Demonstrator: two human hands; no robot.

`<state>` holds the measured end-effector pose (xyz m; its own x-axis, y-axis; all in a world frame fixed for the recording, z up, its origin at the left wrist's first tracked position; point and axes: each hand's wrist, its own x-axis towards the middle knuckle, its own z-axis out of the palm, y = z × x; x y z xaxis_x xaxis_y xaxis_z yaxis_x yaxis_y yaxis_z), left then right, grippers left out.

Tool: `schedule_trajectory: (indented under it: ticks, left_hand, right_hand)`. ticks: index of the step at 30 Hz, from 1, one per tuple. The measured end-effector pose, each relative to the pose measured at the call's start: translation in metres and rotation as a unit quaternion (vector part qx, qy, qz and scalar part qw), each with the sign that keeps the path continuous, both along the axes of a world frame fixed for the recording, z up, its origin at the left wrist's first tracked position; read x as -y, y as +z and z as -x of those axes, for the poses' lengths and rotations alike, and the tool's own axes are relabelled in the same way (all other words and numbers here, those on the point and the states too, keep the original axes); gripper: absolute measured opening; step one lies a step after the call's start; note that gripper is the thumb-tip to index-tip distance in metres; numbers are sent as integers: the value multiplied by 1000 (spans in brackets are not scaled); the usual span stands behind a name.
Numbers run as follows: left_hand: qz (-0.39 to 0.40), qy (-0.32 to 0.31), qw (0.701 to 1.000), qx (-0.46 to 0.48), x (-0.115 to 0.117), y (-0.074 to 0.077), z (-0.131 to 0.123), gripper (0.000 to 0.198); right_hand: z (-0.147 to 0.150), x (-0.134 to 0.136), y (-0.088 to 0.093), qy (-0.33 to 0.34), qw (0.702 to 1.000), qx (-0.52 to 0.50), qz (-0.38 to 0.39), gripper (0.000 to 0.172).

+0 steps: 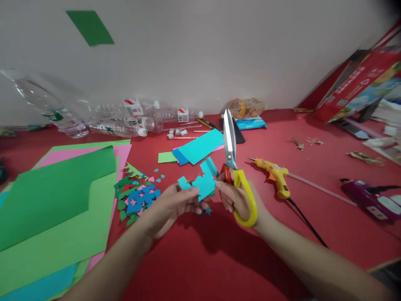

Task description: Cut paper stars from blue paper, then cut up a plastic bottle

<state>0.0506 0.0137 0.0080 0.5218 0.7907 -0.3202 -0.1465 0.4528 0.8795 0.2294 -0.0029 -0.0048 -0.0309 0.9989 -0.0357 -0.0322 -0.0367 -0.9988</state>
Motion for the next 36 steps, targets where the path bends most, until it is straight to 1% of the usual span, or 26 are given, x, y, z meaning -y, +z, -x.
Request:
schedule_trajectory:
  ticks: [2,5,7,10,12,15,17,18,19,24,28,32,36]
  left_hand:
    - [-44,-6,999,-25,2,-2,-3,20]
    - [-111,37,991,-69,1,0,-5,28]
    - [-136,100,983,-77,-2,2,-3,27]
    - [-153,225,961,-47,-11,5,5,19]
    - [-152,294,943,-24,-16,4,12,12]
    - [-139,353,925,-7,-22,2,19,10]
    - [-137,364,921,-5,-23,0,20,11]
    - [-138,363,922,-6,-22,0,20,12]
    - [-141,359,923,-10,-22,-1,20,13]
    - [-167,318,932,-38,-15,2,17,16]
    - [-199,283,938,-35,-11,7,13,15]
    - [-197,273,941,-16,-8,10,11,15]
    - [-198,275,941,-16,-7,10,11,17]
  right_hand:
    - [0,1,5,8,1000,22,-2,27]
    - [-2,4,10,25,997,78,-12,33]
    - [-6,5,10,52,992,115,-27,37]
    - [-15,6,13,130,975,178,-41,38]
    - [-20,5,17,180,956,230,-24,36]
    - [-24,5,24,203,917,342,24,39]
    - [-23,4,26,200,890,409,37,45]
    - [-22,4,26,201,883,423,37,47]
    - [-22,5,26,205,882,423,33,47]
    - [-19,8,25,250,910,329,13,47]
    - [-19,10,24,256,925,281,-3,50]
    - [-17,13,21,268,932,246,-2,50]
    - [-15,15,20,268,939,214,31,52]
